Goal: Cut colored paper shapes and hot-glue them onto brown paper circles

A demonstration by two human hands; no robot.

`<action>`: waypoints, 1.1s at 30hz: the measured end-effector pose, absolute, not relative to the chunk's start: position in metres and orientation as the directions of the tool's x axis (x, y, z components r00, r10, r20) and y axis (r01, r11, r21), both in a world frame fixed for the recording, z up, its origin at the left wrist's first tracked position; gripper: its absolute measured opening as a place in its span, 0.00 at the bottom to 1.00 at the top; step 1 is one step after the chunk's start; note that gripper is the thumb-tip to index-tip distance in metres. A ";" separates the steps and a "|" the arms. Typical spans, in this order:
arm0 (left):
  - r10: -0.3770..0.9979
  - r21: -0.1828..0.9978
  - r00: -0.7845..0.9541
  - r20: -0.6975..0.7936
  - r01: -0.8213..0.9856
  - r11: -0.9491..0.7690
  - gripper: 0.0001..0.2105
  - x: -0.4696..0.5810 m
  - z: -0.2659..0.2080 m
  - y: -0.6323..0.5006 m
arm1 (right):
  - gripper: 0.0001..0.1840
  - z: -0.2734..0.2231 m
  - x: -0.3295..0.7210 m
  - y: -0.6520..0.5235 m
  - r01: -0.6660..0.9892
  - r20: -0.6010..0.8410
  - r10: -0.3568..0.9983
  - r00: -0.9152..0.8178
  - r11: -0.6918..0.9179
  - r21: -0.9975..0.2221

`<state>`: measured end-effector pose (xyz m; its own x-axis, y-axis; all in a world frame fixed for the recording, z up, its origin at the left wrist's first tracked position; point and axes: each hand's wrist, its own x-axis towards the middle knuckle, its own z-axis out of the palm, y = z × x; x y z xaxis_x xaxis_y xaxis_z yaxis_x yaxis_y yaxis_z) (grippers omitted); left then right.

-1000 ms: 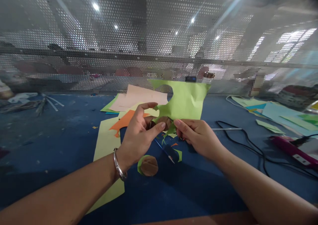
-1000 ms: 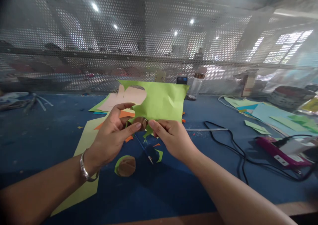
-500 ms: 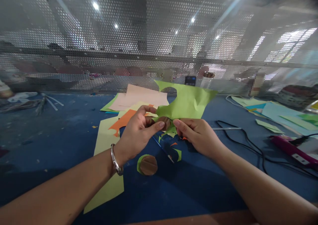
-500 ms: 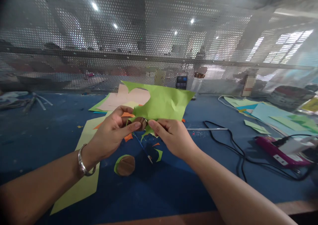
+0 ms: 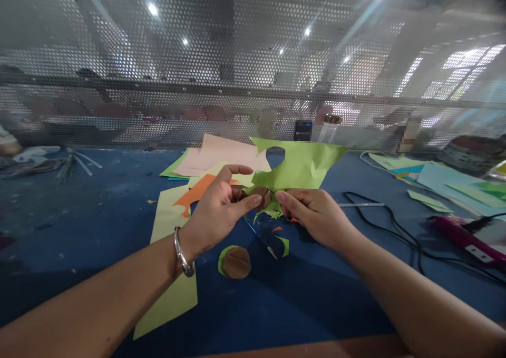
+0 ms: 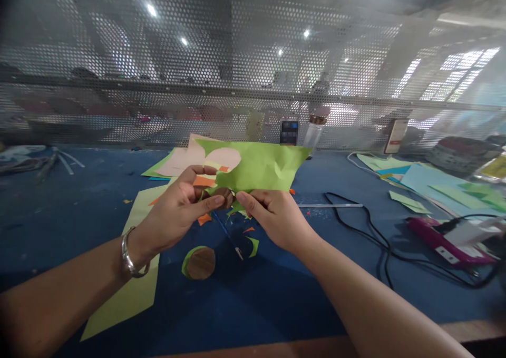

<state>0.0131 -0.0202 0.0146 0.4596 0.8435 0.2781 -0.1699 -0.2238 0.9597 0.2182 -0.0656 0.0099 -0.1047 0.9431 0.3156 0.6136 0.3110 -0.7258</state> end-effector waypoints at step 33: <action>0.757 0.924 0.540 0.367 -0.117 -0.364 0.33 0.009 0.014 -0.020 | 0.30 0.009 0.221 -0.065 0.622 0.336 0.927 -0.166 0.362 -0.694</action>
<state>0.0088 -0.0198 0.0144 0.5402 0.7573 0.3670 -0.1173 -0.3641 0.9240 0.2209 -0.0646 0.0086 -0.1656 0.9273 0.3356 0.6219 0.3623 -0.6942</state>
